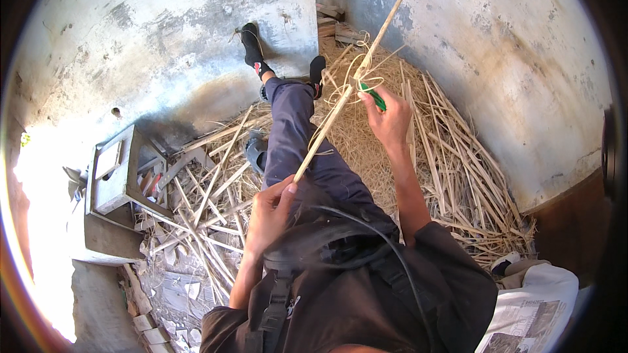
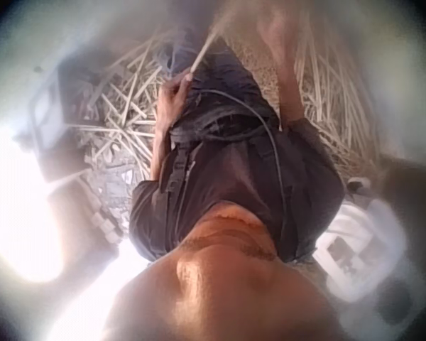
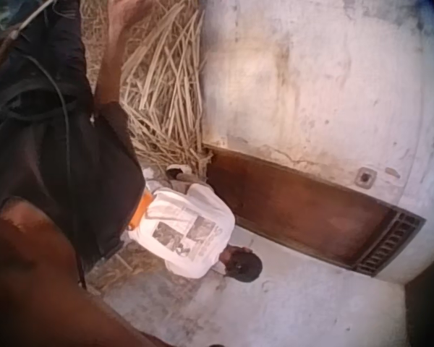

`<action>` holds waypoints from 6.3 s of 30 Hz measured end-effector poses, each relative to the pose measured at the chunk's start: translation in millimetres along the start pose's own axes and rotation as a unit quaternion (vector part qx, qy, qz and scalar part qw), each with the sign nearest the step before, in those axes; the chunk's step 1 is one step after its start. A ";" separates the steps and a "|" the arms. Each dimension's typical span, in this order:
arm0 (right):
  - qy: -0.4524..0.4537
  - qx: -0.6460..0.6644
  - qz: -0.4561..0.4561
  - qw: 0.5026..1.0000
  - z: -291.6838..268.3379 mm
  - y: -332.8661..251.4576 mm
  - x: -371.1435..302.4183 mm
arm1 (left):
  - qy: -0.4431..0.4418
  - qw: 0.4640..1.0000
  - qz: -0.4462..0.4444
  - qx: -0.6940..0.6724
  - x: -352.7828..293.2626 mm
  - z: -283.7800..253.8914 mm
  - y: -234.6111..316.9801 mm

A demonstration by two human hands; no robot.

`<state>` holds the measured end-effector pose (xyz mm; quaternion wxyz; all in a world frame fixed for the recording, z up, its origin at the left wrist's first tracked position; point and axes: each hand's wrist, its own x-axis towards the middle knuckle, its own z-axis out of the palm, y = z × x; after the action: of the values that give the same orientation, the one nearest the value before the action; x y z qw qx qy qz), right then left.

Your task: The person sits on a pile of straw and uses a green utility knife to peel thin strips from a long bamboo stick. They hold the stick with their left hand and scrape the blade along its length with their right hand, creating a pile of shavings on the floor.

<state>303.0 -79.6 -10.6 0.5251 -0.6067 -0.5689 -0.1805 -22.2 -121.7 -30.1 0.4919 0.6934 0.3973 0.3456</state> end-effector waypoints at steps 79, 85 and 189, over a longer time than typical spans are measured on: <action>-0.001 0.223 -0.023 0.974 -63.8 -30.5 22.9 | -0.027 0.994 0.078 -0.073 -33.7 9.5 35.1; -0.002 0.212 -0.001 0.977 -74.7 -31.7 18.3 | -0.035 0.993 0.091 -0.070 -39.0 11.5 39.0; 0.063 0.181 -0.202 0.960 -49.6 -85.0 0.5 | 0.101 0.989 0.092 -0.061 -48.2 14.9 51.2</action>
<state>247.2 -138.0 45.5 0.6133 -0.3614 -0.6686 -0.2148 -19.9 -180.9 10.5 0.4564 0.6573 0.3579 0.4811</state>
